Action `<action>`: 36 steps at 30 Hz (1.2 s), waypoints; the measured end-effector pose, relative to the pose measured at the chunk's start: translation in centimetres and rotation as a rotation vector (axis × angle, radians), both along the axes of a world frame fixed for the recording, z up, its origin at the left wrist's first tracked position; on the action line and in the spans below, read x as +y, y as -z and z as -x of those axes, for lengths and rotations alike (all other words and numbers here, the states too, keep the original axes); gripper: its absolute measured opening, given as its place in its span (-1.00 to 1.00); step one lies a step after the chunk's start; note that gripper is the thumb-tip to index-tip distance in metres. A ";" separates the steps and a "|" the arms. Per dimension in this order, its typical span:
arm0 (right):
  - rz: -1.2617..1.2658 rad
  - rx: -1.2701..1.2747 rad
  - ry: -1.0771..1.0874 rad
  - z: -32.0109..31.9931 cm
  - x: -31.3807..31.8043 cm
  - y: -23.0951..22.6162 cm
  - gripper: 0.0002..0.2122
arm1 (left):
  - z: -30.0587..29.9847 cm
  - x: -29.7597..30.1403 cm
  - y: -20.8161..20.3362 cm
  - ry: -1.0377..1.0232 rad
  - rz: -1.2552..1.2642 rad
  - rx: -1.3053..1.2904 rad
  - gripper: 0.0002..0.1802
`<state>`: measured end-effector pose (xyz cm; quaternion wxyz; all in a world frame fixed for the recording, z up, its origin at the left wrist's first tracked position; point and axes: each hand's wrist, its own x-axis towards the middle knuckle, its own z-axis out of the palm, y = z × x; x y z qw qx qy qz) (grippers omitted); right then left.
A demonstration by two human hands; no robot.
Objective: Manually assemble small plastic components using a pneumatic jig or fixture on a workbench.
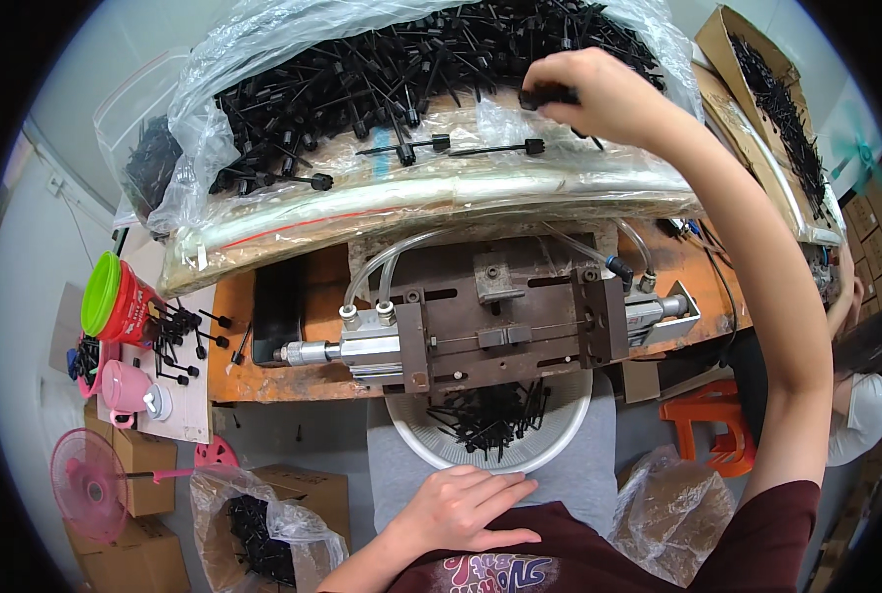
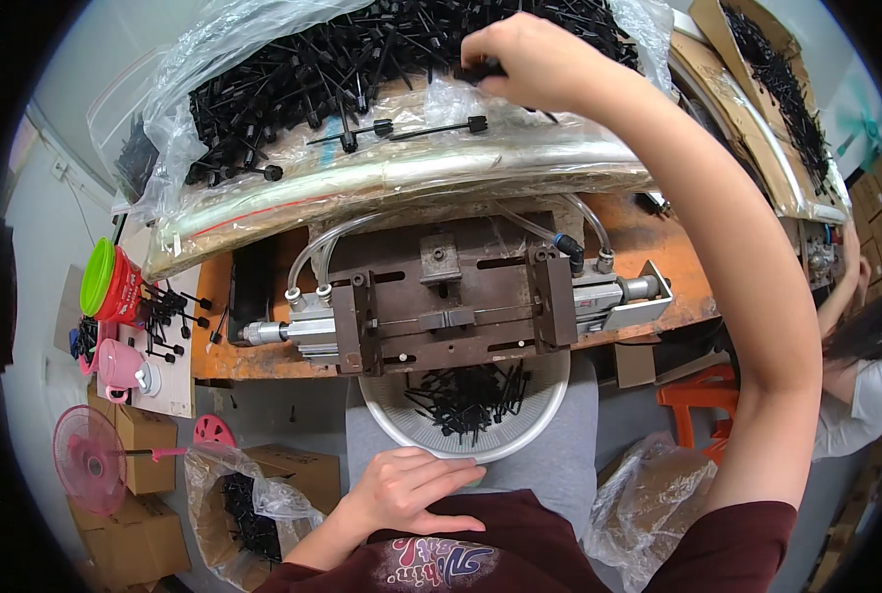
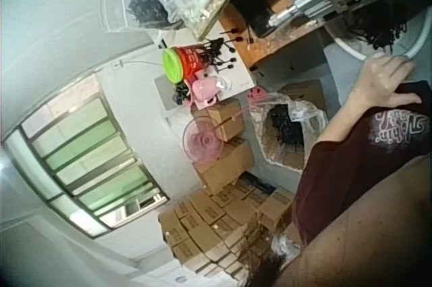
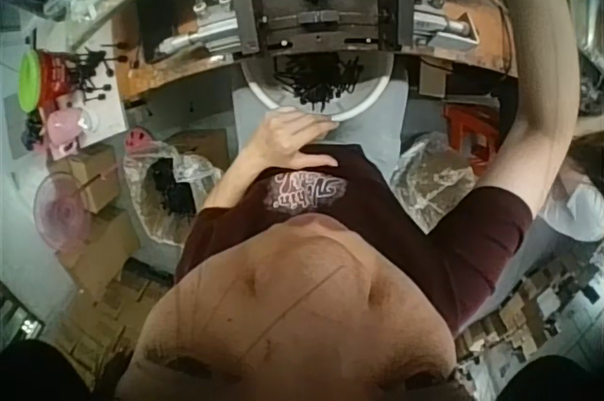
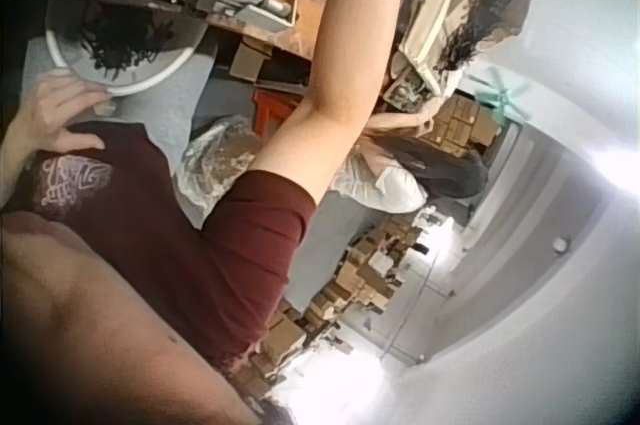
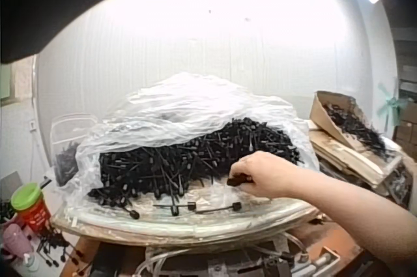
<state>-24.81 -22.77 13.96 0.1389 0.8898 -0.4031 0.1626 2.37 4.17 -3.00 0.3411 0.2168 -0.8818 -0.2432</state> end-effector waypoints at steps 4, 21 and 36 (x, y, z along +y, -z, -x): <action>-0.038 -0.424 0.029 0.4 0.0 -0.9 -0.73 | -0.4 -0.3 -0.6 -0.023 0.018 0.019 -0.48; -0.646 -1.440 -0.026 0.0 2.7 1.1 -0.81 | 2.2 -4.0 -6.5 -0.169 0.013 0.419 -0.74; -1.161 -2.040 -0.352 -7.3 20.1 8.5 -0.80 | 1.3 -5.0 -6.7 -0.418 0.125 0.346 -0.44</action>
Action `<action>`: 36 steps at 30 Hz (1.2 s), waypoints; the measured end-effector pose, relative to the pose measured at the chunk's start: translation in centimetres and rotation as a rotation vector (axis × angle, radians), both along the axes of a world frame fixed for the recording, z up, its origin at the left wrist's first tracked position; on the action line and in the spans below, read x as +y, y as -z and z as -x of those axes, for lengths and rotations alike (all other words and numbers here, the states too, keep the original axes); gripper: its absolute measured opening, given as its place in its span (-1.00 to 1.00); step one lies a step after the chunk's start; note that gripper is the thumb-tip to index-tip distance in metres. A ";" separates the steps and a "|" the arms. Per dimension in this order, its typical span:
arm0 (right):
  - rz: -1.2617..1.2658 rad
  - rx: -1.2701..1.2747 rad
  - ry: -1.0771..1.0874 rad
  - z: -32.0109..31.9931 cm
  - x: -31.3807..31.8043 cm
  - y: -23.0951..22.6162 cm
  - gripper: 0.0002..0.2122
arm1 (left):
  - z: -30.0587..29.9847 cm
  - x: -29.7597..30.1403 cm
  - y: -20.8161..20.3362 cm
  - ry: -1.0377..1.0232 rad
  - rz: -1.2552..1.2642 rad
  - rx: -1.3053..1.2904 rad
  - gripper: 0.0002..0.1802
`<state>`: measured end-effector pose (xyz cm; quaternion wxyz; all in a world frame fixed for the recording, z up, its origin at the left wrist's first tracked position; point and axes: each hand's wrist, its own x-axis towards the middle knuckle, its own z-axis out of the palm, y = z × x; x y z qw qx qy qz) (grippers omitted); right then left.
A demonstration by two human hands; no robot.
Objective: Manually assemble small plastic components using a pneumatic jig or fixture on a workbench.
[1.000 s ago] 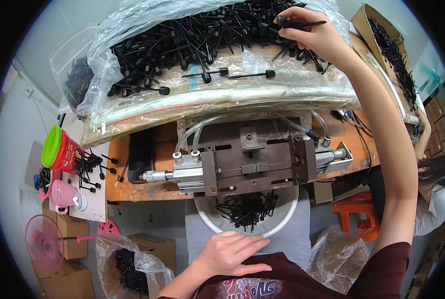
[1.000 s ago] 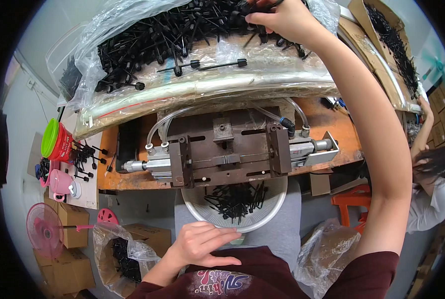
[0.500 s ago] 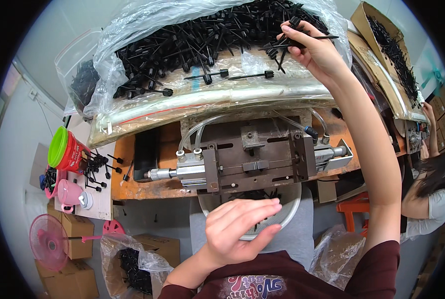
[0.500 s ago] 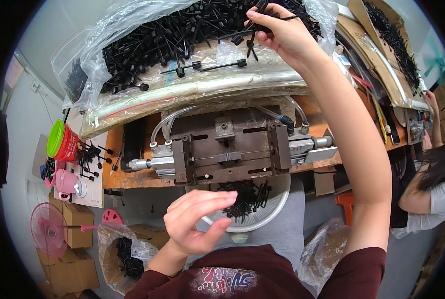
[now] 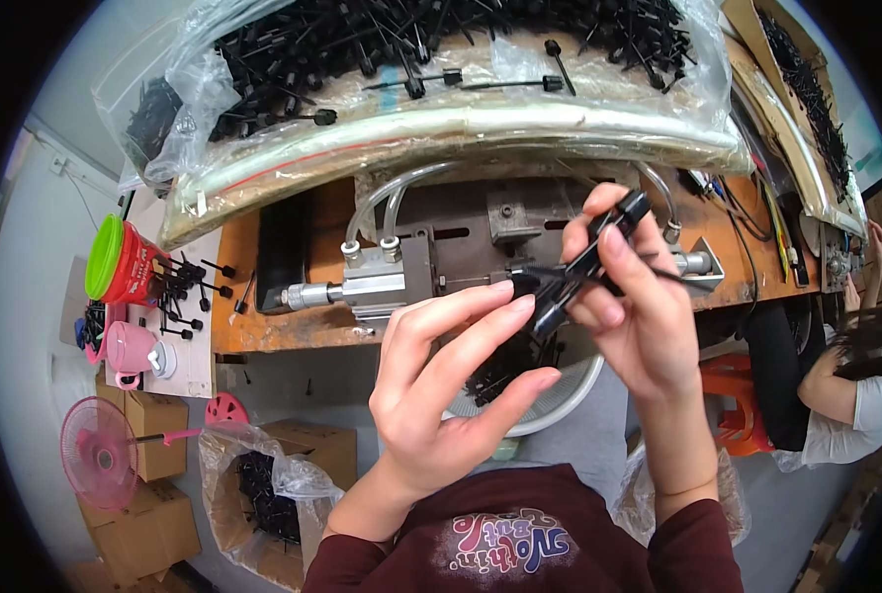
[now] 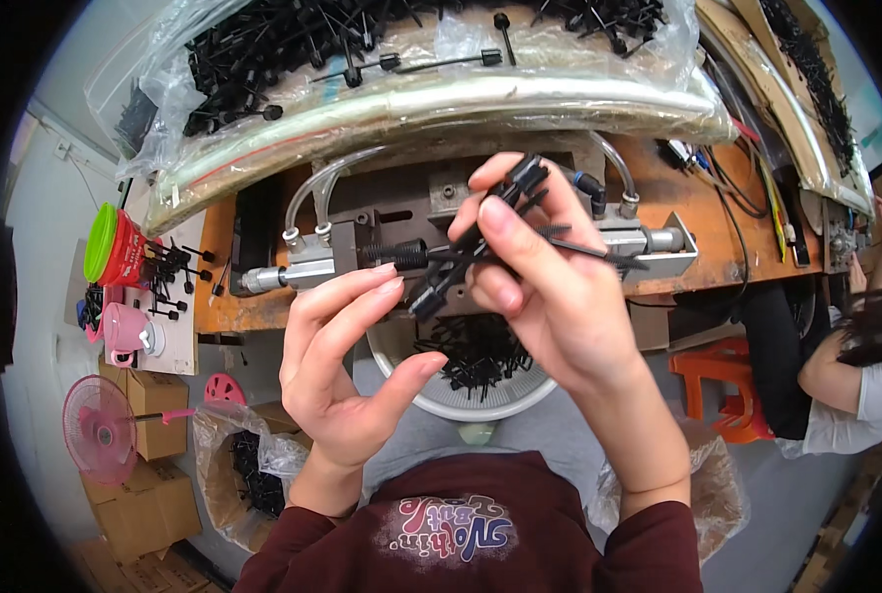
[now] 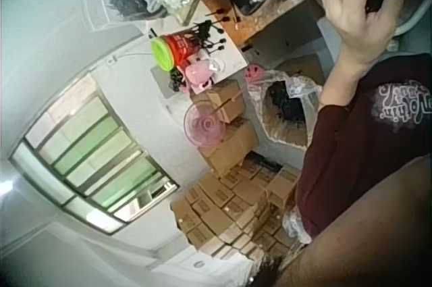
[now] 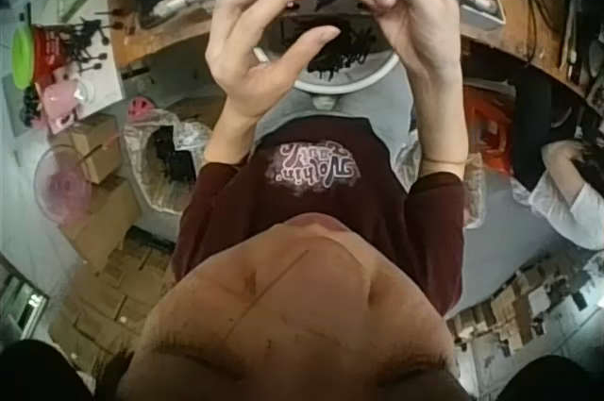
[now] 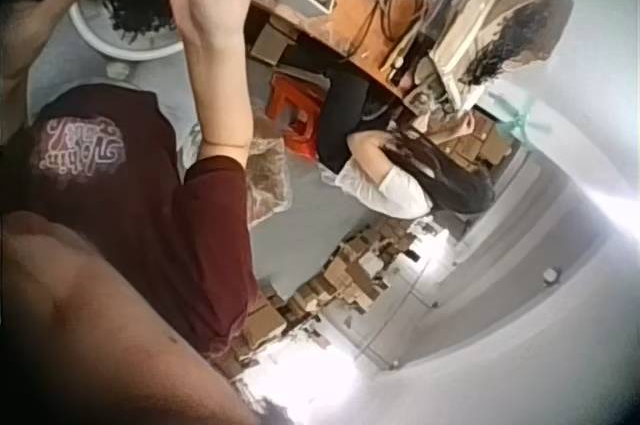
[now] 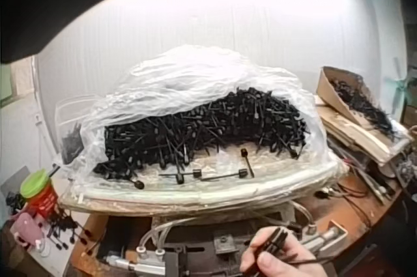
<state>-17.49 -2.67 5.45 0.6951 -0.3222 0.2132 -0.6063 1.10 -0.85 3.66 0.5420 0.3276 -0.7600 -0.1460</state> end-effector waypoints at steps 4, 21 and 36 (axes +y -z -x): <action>-0.086 -0.089 -0.029 -0.7 1.7 1.9 -0.81 | 0.0 0.6 0.2 -0.046 -0.043 -0.066 -0.53; 0.010 0.004 0.378 0.4 2.9 2.8 -0.79 | -0.6 2.1 1.6 0.047 -0.266 -0.016 -0.58; 0.199 0.299 0.660 0.8 4.2 3.6 -0.76 | 2.3 -0.5 4.6 -0.132 -0.040 -0.432 -0.71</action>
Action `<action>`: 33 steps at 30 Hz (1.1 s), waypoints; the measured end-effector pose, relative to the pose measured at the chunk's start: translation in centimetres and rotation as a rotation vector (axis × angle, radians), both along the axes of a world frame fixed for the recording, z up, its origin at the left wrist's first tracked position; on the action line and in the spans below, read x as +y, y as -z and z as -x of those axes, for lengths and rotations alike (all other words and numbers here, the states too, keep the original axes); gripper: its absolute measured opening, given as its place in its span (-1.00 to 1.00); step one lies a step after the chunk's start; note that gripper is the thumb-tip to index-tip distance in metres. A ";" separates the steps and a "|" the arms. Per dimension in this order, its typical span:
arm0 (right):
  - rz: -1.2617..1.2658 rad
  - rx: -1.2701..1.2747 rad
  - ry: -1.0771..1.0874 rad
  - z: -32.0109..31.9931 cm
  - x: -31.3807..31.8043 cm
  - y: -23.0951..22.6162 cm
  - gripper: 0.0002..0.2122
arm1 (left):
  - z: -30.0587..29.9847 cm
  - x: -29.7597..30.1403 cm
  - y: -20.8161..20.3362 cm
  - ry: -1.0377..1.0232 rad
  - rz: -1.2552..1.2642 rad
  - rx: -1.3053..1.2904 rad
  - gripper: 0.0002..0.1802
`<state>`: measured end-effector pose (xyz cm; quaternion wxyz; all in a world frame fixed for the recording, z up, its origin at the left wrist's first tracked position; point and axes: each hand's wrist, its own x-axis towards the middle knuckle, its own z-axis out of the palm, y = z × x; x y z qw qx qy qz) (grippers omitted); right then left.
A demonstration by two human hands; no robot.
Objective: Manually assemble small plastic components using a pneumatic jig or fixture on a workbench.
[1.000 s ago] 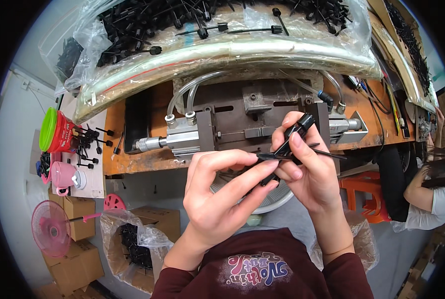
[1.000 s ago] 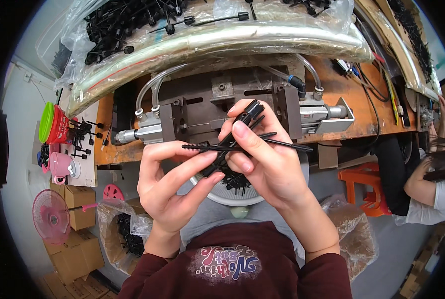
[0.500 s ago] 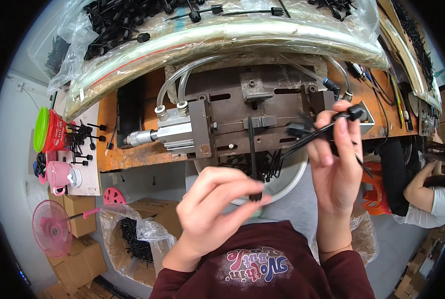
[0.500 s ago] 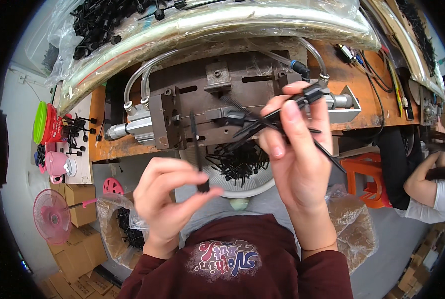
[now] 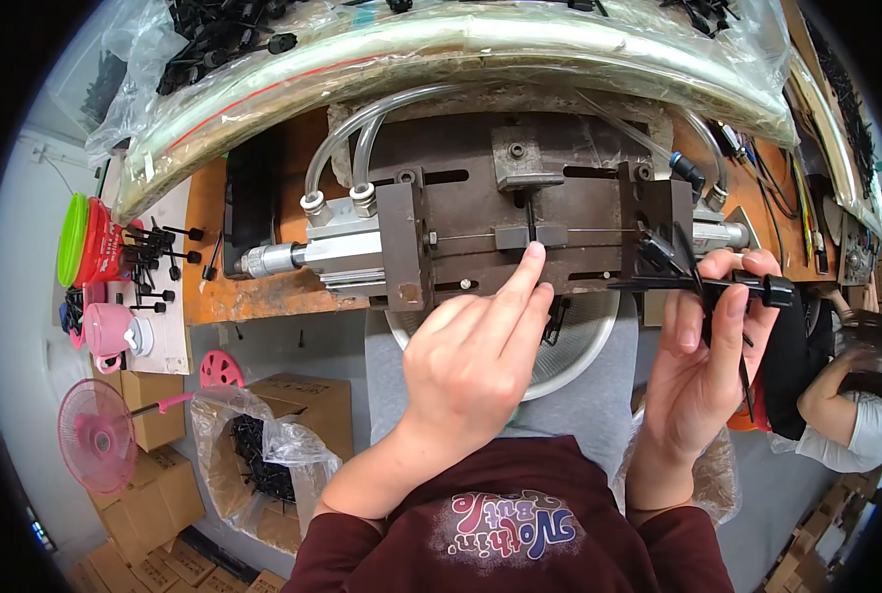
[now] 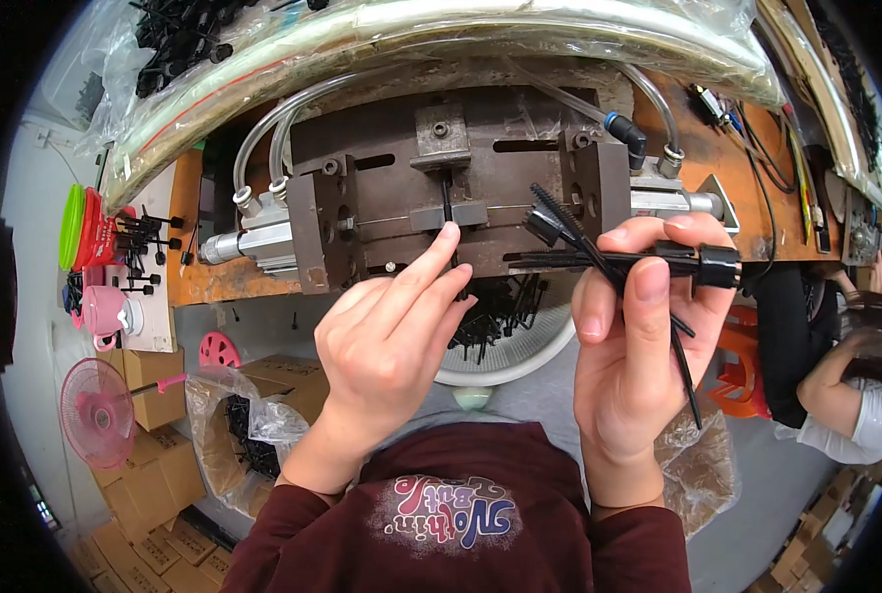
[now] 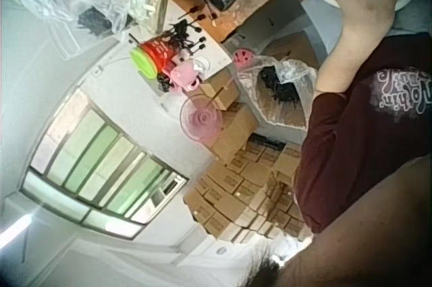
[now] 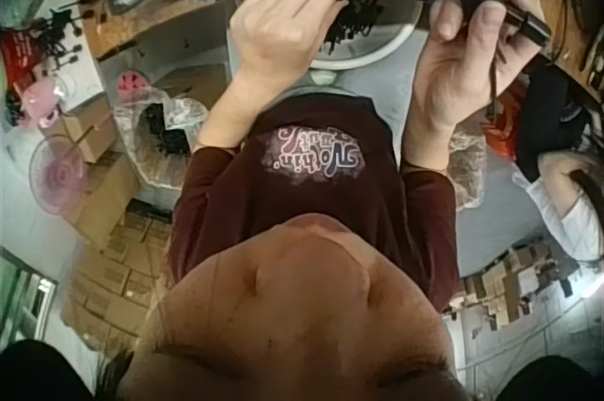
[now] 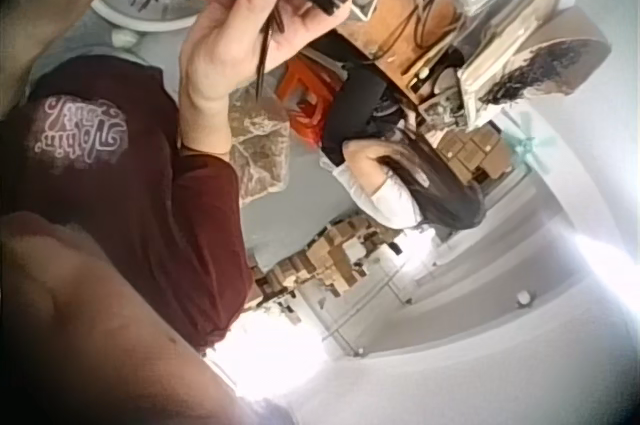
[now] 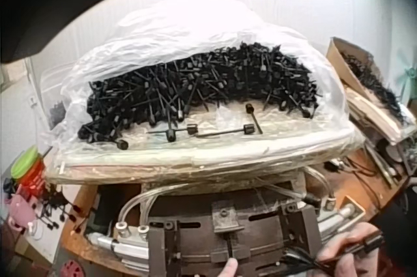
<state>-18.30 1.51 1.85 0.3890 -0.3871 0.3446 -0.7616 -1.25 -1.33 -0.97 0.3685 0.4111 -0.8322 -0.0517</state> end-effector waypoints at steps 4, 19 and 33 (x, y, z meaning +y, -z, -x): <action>0.012 0.067 0.070 0.1 0.2 0.2 -0.73 | -0.2 -0.4 -0.4 0.015 -0.028 -0.009 -0.71; 0.292 1.094 0.243 1.3 2.2 1.4 -0.66 | -1.2 1.4 -2.9 0.251 -0.498 0.550 -0.49; 0.353 0.979 0.227 0.0 0.5 2.9 -0.61 | -1.6 1.7 -2.8 0.335 -0.360 0.521 -0.58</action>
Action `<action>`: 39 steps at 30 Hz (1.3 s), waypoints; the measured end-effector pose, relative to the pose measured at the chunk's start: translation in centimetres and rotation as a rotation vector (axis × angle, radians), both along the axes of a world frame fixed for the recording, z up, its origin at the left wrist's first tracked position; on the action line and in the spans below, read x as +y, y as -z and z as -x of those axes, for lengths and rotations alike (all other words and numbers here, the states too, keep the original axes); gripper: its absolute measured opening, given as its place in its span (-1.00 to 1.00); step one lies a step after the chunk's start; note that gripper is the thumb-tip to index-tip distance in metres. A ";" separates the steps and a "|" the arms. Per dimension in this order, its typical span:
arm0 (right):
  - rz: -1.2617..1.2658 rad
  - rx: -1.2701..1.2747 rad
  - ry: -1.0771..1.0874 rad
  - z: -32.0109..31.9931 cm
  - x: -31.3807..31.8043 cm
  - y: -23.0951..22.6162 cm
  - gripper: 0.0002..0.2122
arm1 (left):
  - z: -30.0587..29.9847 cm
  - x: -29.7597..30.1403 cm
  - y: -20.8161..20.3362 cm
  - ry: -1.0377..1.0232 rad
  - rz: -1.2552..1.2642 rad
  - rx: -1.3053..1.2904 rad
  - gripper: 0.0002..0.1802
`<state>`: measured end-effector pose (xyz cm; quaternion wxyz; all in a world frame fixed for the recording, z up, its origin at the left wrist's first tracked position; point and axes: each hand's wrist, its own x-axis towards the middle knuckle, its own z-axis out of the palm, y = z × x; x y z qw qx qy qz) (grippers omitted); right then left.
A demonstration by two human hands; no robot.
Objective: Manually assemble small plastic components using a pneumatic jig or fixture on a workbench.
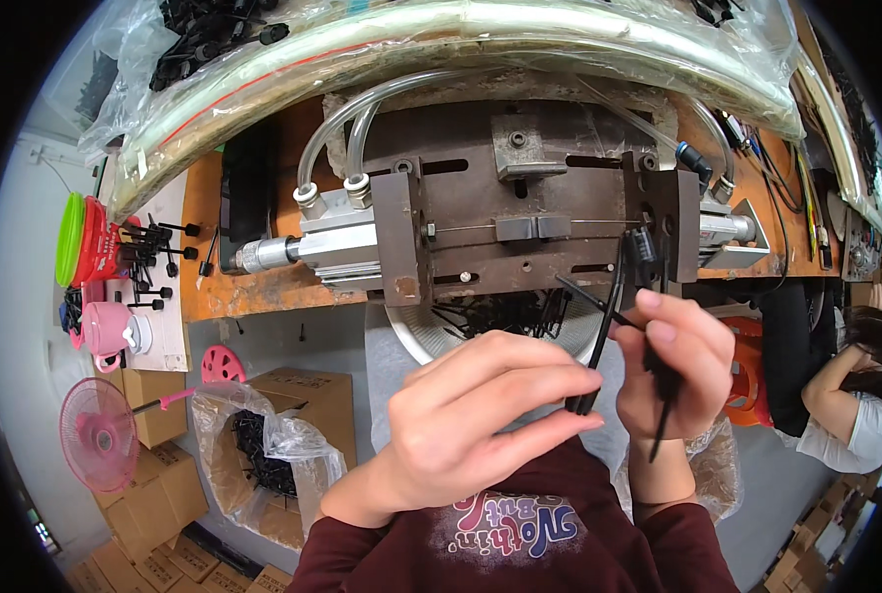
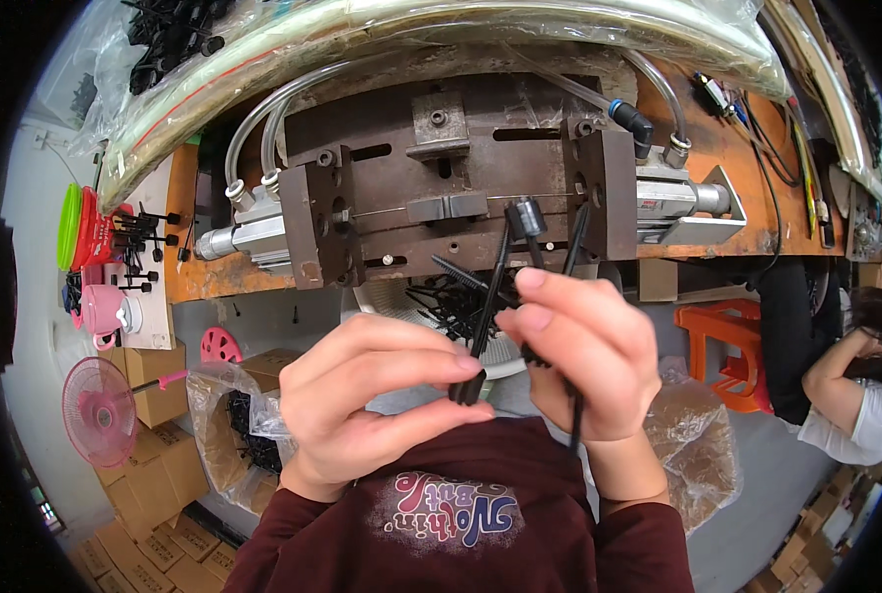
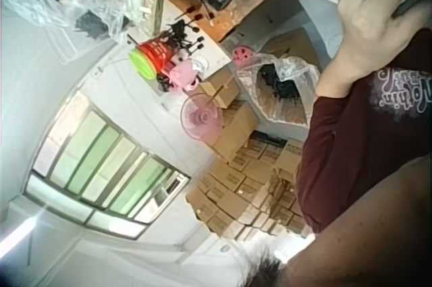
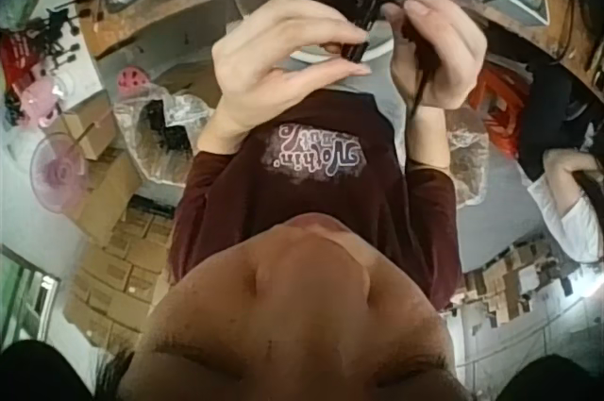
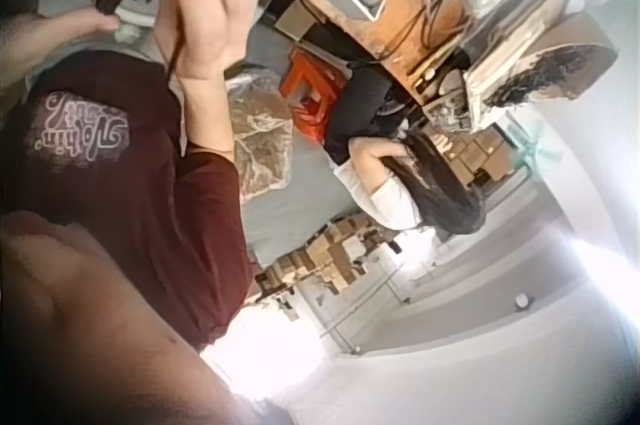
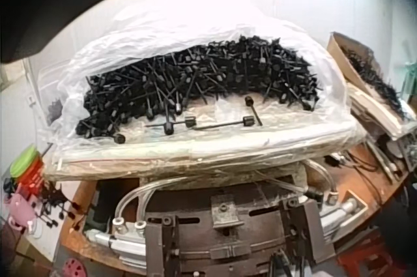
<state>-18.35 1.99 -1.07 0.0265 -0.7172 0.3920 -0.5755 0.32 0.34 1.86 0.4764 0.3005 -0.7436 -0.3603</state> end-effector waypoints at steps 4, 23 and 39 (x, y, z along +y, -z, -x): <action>-0.123 -0.156 0.061 0.4 0.0 0.0 -0.65 | -0.1 0.4 -0.3 -0.008 -0.023 -0.011 -0.60; -0.249 -0.771 0.003 0.3 0.9 -2.8 -0.67 | 1.0 -1.3 3.2 -0.282 0.396 -0.457 -0.68; -0.676 -1.135 -0.388 1.7 1.2 -2.7 -0.70 | 1.5 -2.1 2.1 -0.301 0.329 -0.600 -0.72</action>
